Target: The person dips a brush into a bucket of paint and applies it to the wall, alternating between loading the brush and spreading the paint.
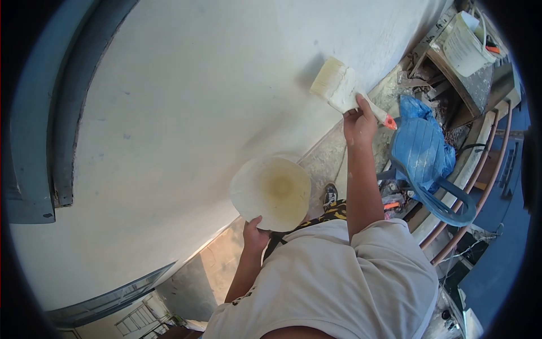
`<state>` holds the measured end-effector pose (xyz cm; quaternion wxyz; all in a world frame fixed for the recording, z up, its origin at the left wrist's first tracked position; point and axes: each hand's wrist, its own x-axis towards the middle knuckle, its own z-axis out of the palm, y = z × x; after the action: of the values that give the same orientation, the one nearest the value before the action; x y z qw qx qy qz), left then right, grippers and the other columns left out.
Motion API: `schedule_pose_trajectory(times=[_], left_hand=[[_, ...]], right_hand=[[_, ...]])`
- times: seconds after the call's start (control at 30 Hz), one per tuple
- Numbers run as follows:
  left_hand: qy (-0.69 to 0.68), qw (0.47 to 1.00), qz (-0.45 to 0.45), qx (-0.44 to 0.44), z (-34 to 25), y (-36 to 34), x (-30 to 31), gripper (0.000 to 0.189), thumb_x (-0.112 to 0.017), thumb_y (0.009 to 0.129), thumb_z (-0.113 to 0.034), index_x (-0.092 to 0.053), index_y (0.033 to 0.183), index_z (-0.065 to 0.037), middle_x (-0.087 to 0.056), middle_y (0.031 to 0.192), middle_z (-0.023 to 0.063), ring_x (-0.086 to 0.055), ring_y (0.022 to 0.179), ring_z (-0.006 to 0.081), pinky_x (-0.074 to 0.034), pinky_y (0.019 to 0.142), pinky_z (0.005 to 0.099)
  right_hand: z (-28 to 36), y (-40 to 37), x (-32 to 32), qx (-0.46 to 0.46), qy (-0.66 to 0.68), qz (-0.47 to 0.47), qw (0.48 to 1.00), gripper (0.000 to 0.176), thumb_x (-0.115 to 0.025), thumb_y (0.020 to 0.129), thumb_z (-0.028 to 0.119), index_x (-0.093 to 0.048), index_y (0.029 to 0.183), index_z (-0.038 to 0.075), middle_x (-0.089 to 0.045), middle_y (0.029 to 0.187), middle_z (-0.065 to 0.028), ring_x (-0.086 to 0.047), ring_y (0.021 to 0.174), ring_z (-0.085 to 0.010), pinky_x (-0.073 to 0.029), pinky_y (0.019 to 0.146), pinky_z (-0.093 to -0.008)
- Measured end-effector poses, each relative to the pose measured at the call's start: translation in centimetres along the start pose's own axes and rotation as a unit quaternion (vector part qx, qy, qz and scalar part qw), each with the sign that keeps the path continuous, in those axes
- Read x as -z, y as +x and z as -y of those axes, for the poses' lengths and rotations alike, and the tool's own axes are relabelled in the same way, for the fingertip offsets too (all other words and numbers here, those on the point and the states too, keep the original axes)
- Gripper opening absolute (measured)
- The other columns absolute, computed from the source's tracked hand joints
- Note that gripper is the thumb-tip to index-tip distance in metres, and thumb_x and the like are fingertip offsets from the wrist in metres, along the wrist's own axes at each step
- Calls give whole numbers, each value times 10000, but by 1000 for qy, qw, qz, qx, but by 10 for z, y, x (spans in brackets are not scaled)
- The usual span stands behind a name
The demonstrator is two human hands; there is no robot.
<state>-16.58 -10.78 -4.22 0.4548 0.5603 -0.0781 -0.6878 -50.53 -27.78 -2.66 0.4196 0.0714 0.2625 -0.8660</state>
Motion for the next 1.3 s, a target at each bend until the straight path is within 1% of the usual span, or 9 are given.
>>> schedule_pose_trajectory(times=[0.17,0.33,0.43,0.53,0.57,0.63,0.77,1.23,1.3], left_hand=[[-32,996,80,12,4,19,-16,556,-470,780,-17,-298,1306,-75,-437,1256,144,-484,1121,338,-457,868,531],[12,990,140,-4,2,30,-52,470,-491,791,-32,-362,1242,-14,-504,1164,164,-550,1026,339,-504,785,535],[-2,979,199,-34,-8,26,-78,446,-486,794,-18,-385,1228,10,-519,1150,156,-563,1016,316,-511,787,519],[11,969,235,-71,-24,14,-100,434,-472,799,8,-415,1229,30,-540,1138,146,-574,1009,271,-514,812,451],[35,960,257,-106,-28,15,-103,441,-469,803,15,-421,1241,30,-544,1149,140,-568,1019,242,-498,837,404],[78,943,280,-164,-39,8,-110,479,-467,819,30,-402,1294,26,-539,1196,119,-542,1049,168,-431,901,292],[90,926,297,-214,-52,-12,-126,509,-463,828,43,-368,1328,14,-521,1230,107,-506,1094,149,-387,939,291],[90,901,297,-304,-63,-34,-146,559,-463,834,59,-308,1367,-6,-487,1269,106,-455,1138,125,-337,967,266],[94,900,289,-312,-64,-34,-146,561,-464,834,60,-309,1368,-9,-489,1265,103,-455,1129,117,-337,961,260]], right_hand=[[40,-36,-22,-78,30,176,981,420,-451,894,187,-399,1256,-19,-530,1211,-149,-554,1075,-279,-509,854,-393],[63,-81,-32,-191,10,285,939,389,-446,915,223,-425,1242,13,-555,1176,-144,-607,982,-285,-577,681,-394],[74,-109,-39,-225,0,331,916,401,-465,909,203,-414,1255,9,-541,1201,-139,-581,1034,-283,-555,758,-409],[86,-136,-45,-179,-47,307,934,423,-496,889,162,-401,1260,-17,-541,1194,-139,-554,1076,-268,-493,867,-397],[89,-140,-45,-83,-138,311,937,430,-506,878,141,-398,1256,-34,-545,1181,-136,-549,1076,-254,-459,899,-380],[100,-153,-54,56,-268,338,900,428,-540,838,75,-418,1220,-76,-561,1116,-136,-554,1023,-212,-420,910,-330],[121,-159,-55,207,-391,348,827,394,-644,762,-3,-499,1119,-85,-573,1052,-128,-547,973,-151,-413,877,-277],[92,-170,-93,289,-580,403,646,327,-648,743,-23,-554,1053,-66,-612,884,-116,-598,744,-116,-497,626,-239],[87,-166,-97,337,-588,410,611,322,-667,726,20,-587,1034,-30,-625,736,-106,-602,601,-112,-479,537,-242]])
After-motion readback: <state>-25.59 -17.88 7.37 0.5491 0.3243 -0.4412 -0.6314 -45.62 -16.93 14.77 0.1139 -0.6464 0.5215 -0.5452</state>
